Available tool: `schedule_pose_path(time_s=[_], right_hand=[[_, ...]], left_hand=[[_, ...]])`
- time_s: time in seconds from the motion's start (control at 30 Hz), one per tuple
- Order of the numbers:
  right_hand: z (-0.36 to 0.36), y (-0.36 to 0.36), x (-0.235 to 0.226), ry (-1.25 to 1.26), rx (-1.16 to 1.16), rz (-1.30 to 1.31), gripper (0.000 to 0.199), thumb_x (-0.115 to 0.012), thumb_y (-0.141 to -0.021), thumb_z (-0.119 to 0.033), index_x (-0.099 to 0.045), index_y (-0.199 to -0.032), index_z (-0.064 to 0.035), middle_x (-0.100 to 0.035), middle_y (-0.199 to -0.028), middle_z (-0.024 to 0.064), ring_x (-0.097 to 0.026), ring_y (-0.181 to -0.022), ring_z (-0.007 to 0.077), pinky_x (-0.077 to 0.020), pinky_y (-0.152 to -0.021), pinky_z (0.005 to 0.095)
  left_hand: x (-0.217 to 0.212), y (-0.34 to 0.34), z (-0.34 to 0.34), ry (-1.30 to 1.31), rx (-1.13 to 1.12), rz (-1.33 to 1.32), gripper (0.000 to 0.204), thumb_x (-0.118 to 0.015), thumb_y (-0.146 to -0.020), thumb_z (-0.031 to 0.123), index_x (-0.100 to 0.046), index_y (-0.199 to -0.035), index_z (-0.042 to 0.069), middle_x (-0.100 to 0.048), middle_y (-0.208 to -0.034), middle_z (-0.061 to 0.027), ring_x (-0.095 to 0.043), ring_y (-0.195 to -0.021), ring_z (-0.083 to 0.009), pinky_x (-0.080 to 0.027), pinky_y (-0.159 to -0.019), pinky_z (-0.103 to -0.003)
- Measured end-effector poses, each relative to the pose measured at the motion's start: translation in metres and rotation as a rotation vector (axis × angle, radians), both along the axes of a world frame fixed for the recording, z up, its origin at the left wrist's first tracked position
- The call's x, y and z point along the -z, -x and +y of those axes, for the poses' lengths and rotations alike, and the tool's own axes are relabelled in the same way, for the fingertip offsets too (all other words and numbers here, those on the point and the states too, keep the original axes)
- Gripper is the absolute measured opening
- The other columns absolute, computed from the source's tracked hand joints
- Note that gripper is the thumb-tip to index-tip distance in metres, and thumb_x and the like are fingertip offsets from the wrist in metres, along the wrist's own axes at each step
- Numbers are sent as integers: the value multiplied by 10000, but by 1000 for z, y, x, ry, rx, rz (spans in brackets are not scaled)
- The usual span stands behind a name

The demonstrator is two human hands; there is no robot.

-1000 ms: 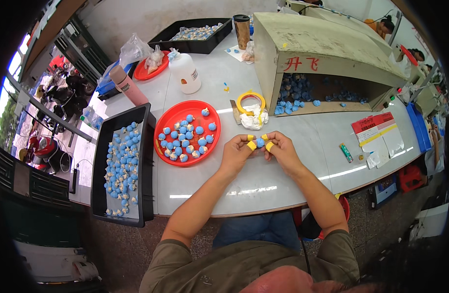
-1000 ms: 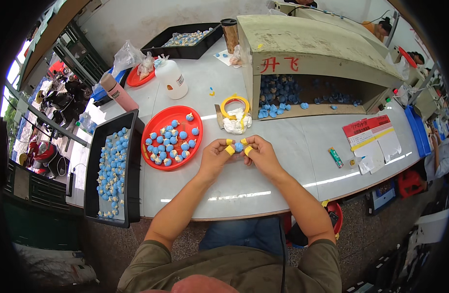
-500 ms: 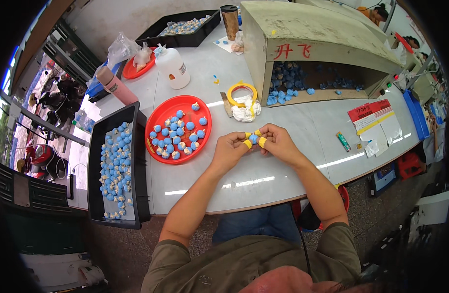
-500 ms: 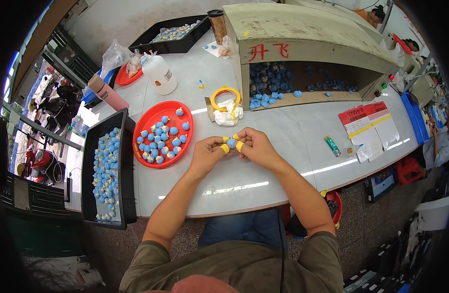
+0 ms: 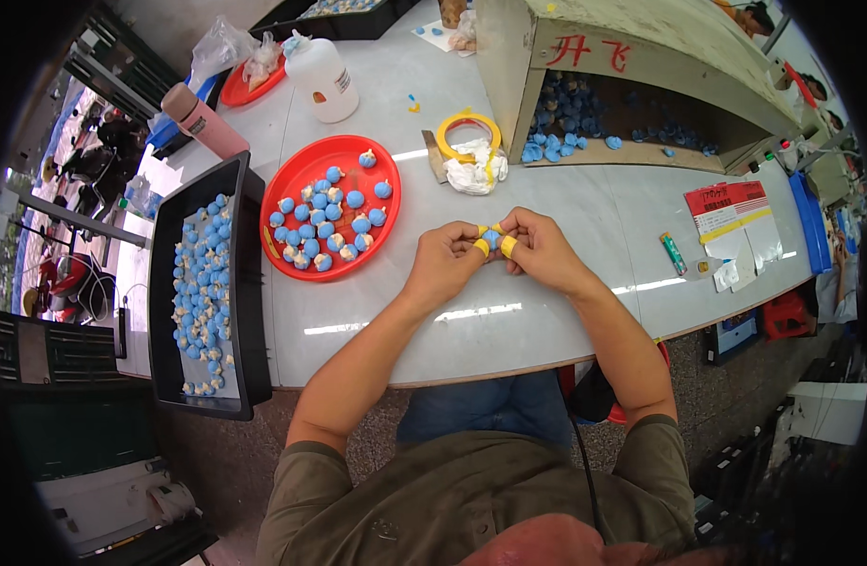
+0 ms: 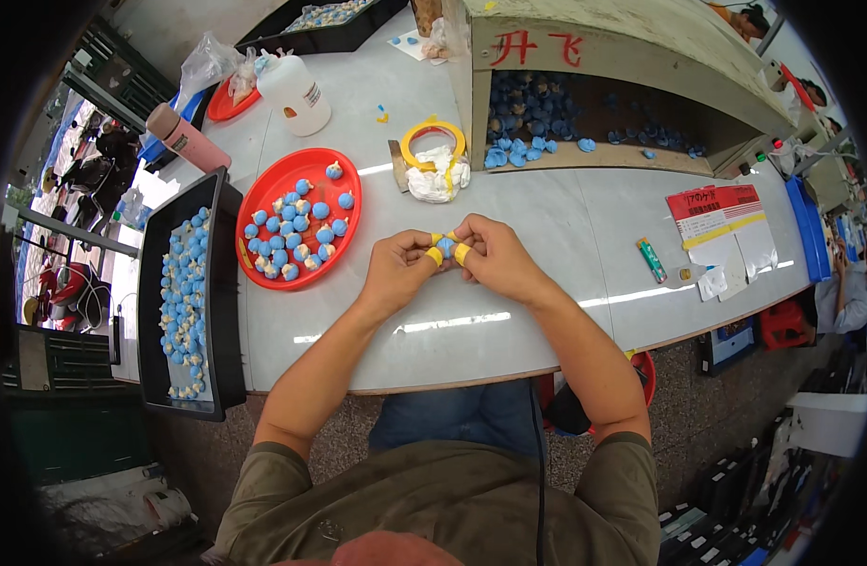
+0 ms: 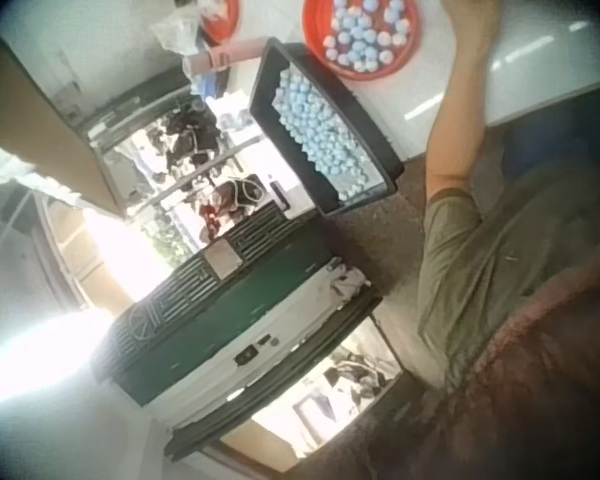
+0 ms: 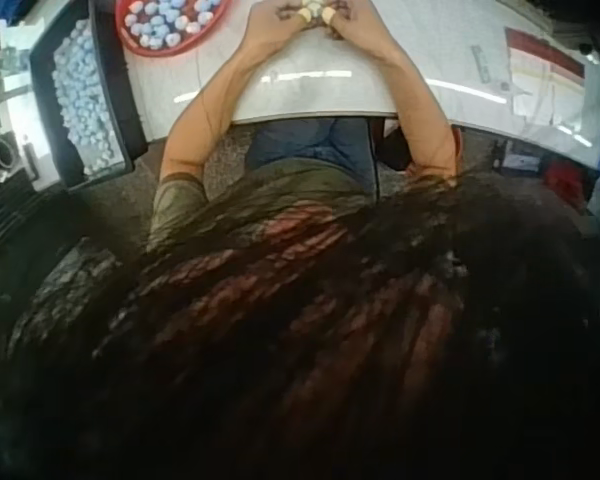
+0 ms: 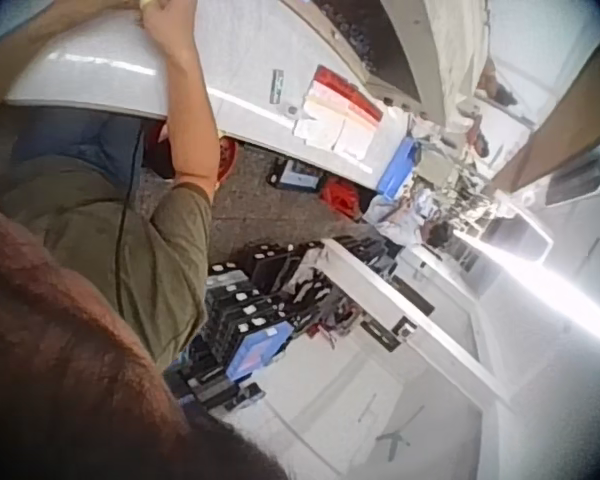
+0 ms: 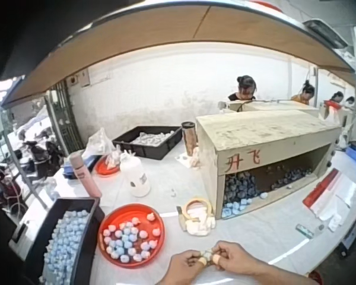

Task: The person applies glue from a bottle to small yellow plastic parts and attaches them to blue-and-white figurines by hand at a factory workbench.

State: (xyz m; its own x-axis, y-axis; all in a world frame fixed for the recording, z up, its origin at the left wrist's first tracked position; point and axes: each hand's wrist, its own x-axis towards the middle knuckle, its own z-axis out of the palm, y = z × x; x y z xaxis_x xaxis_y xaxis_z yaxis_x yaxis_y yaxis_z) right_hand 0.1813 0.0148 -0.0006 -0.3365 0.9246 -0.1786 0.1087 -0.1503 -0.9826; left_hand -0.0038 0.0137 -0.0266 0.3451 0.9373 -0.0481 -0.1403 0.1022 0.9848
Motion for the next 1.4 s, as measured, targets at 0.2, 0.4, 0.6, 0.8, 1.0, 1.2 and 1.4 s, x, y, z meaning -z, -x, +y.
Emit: schedule_pose_path(time_s=[0.2,0.4,0.6,0.8,1.0,1.2,1.4], right_hand=[[1,-2,2,-19,-28,-19,75,-549,-896,-28,-544,-961,9,-609,-722,36,-513,-553,44,-409,-481,204],[1,-1,1,10,-26,-30,77,-548,-891,-26,-550,-962,7,-596,-714,30,-508,-548,44,-405,-478,207],[1,-2,-2,28,-21,-27,120,-555,-896,-52,-561,-1000,7,-599,-730,26,-527,-567,51,-424,-495,206],[3,-1,-1,47,-17,-24,146,-560,-898,-66,-563,-1027,3,-605,-763,34,-546,-585,59,-440,-510,209],[5,-4,-1,62,-18,-1,163,-565,-896,-64,-561,-1043,5,-600,-768,33,-554,-598,63,-442,-518,210],[5,-4,-2,76,-27,8,153,-570,-893,-55,-557,-1034,5,-597,-769,32,-554,-601,65,-439,-517,211],[5,-4,1,59,-50,-19,128,-553,-877,-5,-544,-1003,7,-590,-762,35,-544,-589,65,-427,-508,212]], left_hand=[[5,1,1,-6,10,85,205,-579,-897,-1,-583,-1077,-97,-652,-993,-119,-661,-873,-142,-556,-775,-244],[5,1,2,5,5,110,180,-580,-892,0,-589,-1049,-88,-653,-971,-111,-660,-853,-133,-555,-756,-239],[7,1,5,22,10,81,172,-585,-890,0,-577,-1037,-90,-649,-973,-115,-663,-849,-142,-559,-747,-244],[3,4,7,17,15,94,184,-595,-890,8,-573,-1041,-94,-648,-982,-124,-669,-851,-148,-564,-739,-243],[1,6,11,99,43,13,181,-607,-892,12,-577,-1040,-87,-653,-993,-136,-678,-863,-166,-574,-749,-252],[0,7,11,84,49,12,176,-612,-887,3,-580,-1033,-89,-656,-993,-139,-678,-870,-172,-576,-764,-258],[5,5,8,35,49,44,150,-613,-880,-10,-588,-1005,-90,-654,-989,-130,-672,-867,-161,-573,-761,-252]])
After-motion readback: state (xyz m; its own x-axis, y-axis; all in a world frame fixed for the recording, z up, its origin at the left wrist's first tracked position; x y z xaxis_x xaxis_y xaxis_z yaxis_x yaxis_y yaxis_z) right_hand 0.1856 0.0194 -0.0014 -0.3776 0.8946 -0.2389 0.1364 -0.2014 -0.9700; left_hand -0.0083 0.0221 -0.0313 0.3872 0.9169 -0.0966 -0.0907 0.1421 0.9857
